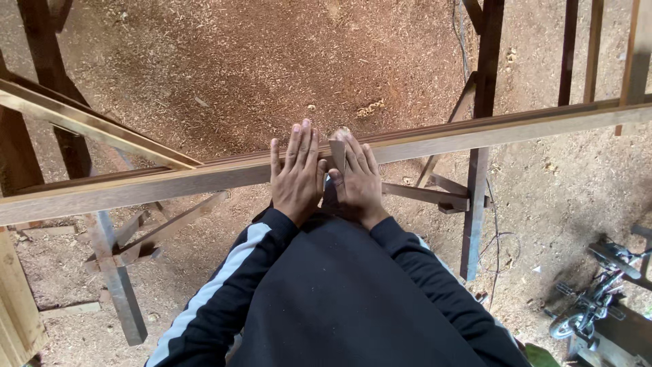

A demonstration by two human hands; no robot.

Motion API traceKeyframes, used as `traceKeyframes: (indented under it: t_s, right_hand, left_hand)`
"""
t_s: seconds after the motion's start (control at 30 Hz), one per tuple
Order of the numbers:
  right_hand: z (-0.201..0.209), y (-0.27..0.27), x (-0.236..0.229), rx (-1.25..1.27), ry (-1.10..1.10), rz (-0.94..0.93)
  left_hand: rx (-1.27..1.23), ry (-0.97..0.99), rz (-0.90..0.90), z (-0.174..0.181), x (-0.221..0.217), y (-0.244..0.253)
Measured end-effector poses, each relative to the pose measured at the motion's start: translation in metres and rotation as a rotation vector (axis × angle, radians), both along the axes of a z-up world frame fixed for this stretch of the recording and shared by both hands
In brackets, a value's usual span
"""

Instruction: The person sands the surface of a wooden frame by hand using a piece of sandpaper.

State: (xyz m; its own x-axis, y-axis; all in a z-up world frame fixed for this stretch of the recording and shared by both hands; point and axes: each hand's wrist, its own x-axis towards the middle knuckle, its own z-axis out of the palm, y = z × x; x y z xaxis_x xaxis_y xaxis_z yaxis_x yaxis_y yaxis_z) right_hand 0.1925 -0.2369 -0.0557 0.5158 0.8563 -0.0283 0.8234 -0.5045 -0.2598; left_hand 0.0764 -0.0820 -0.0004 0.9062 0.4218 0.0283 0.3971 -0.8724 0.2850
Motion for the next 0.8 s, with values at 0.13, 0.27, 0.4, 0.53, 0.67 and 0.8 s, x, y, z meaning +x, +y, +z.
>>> traceKeyframes:
  t_s: [0.13,0.27,0.4,0.53,0.67,0.8]
  right_hand:
    - [0.006,-0.036,0.036,0.018,-0.040,-0.137]
    - [0.003,-0.034,0.031,0.080,-0.091,-0.140]
    - [0.008,-0.041,0.032,-0.013,0.014,0.022]
    - [0.010,-0.071,0.065,-0.006,-0.086,-0.170]
    - [-0.007,-0.050,0.052,0.273,-0.122,0.118]
    - [0.018,-0.070,0.086,-0.239,0.172,-0.022]
  left_hand:
    - [0.001,-0.009,0.069,-0.006,0.011,-0.011]
    - [-0.033,0.029,0.089,-0.007,0.024,-0.025]
    - [-0.046,0.039,0.088,-0.003,0.031,-0.032]
    - [-0.035,0.039,0.093,-0.007,0.036,-0.039]
    - [0.038,0.014,0.067,-0.011,0.046,-0.049]
    - [-0.022,0.036,0.049,-0.009,0.056,-0.057]
